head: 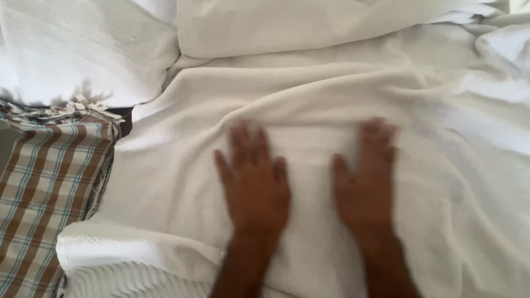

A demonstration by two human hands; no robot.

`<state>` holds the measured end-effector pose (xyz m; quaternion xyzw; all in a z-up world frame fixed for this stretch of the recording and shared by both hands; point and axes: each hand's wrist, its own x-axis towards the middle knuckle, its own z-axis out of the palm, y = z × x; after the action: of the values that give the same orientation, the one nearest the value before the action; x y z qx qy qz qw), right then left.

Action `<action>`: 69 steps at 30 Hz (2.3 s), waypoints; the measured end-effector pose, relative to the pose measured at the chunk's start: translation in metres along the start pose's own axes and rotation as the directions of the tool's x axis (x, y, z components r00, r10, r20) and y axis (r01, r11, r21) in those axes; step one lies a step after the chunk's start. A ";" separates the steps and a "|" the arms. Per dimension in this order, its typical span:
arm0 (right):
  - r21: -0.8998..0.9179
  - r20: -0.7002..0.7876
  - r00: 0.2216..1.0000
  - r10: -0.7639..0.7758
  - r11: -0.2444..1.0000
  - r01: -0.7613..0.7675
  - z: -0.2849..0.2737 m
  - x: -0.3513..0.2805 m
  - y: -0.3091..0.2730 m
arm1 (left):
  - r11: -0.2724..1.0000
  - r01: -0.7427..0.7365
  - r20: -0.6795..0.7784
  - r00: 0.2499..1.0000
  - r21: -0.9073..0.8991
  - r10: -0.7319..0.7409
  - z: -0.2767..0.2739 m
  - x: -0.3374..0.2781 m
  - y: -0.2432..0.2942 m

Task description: The person smooths a white towel on a bed using both hands, then folds it in half and smooths it again. The person repeats the folding and smoothing process to create a neat rectangular stack.

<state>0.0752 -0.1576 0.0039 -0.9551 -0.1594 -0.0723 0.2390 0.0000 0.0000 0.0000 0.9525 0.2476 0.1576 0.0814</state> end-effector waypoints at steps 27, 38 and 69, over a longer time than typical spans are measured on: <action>-0.088 0.127 0.992 -0.021 0.996 0.033 0.006 0.016 -0.015 | 0.983 0.033 0.165 0.986 -0.181 -0.003 -0.023 0.026 -0.069; -0.108 0.173 0.981 0.084 0.992 -0.066 -0.006 0.019 -0.012 | 0.931 0.322 0.153 0.942 -0.169 -0.298 -0.020 0.029 -0.095; -0.147 0.179 0.980 -0.088 0.982 0.115 0.011 -0.005 -0.029 | 0.972 0.053 0.016 0.999 -0.231 -0.050 -0.010 -0.002 -0.023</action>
<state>0.0616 -0.1299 0.0059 -0.9641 -0.2219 -0.0143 0.1449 -0.0151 0.0193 0.0032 0.9305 0.2518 0.1785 0.1971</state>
